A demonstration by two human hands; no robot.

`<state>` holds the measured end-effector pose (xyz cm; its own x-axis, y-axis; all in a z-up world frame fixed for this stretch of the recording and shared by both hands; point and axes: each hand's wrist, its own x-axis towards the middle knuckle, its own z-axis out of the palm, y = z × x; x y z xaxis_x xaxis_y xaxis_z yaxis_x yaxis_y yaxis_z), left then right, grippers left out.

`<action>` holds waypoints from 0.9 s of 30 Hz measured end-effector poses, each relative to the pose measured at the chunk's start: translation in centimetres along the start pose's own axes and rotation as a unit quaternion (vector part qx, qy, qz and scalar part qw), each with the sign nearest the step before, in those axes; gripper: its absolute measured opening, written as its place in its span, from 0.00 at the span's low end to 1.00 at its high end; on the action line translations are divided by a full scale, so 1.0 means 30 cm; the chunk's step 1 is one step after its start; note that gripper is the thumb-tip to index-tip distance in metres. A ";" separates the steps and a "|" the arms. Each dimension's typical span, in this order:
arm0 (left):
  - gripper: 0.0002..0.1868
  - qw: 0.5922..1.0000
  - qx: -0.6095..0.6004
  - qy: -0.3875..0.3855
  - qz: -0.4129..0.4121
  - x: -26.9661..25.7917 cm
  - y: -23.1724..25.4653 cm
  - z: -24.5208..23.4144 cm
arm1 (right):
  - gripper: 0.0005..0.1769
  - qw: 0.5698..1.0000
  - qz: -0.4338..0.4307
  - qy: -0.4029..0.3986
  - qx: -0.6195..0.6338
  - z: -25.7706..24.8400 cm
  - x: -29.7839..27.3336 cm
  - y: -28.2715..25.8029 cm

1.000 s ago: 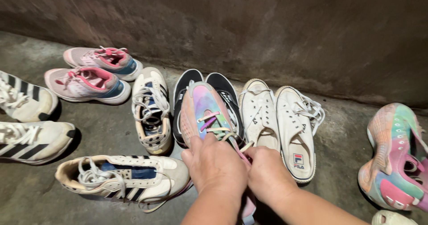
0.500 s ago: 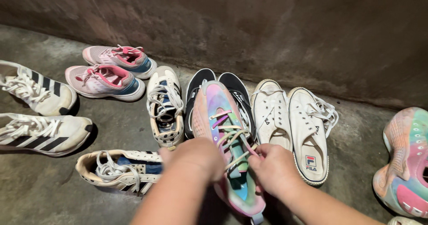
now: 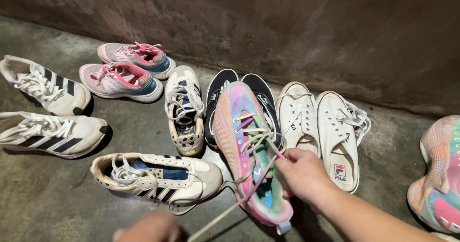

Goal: The person laces a pastel-colored sneaker by threading the laces through the eyelets and tying a bow. The task is performed by hand with no tools, and the shoe remains in the person's hands throughout the clip.

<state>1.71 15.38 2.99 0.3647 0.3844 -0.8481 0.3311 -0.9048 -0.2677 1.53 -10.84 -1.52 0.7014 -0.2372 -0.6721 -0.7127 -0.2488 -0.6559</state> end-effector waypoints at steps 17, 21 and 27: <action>0.13 0.895 -0.345 0.136 0.248 -0.147 0.452 0.015 | 0.11 0.981 -0.011 -0.068 0.181 -0.036 0.024 0.034; 0.13 0.899 -0.369 0.065 0.225 -0.145 0.475 0.033 | 0.10 0.985 -0.006 -0.057 0.162 -0.025 0.032 0.014; 0.12 0.904 -0.366 0.105 0.196 -0.153 0.485 0.021 | 0.16 0.992 -0.127 -0.010 -0.019 -0.023 0.017 0.027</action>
<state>4.30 0.33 2.69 0.7106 0.1561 -0.6861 0.5996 -0.6445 0.4744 1.30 -11.80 -2.16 0.8577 -0.1434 -0.4938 -0.5116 -0.3343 -0.7915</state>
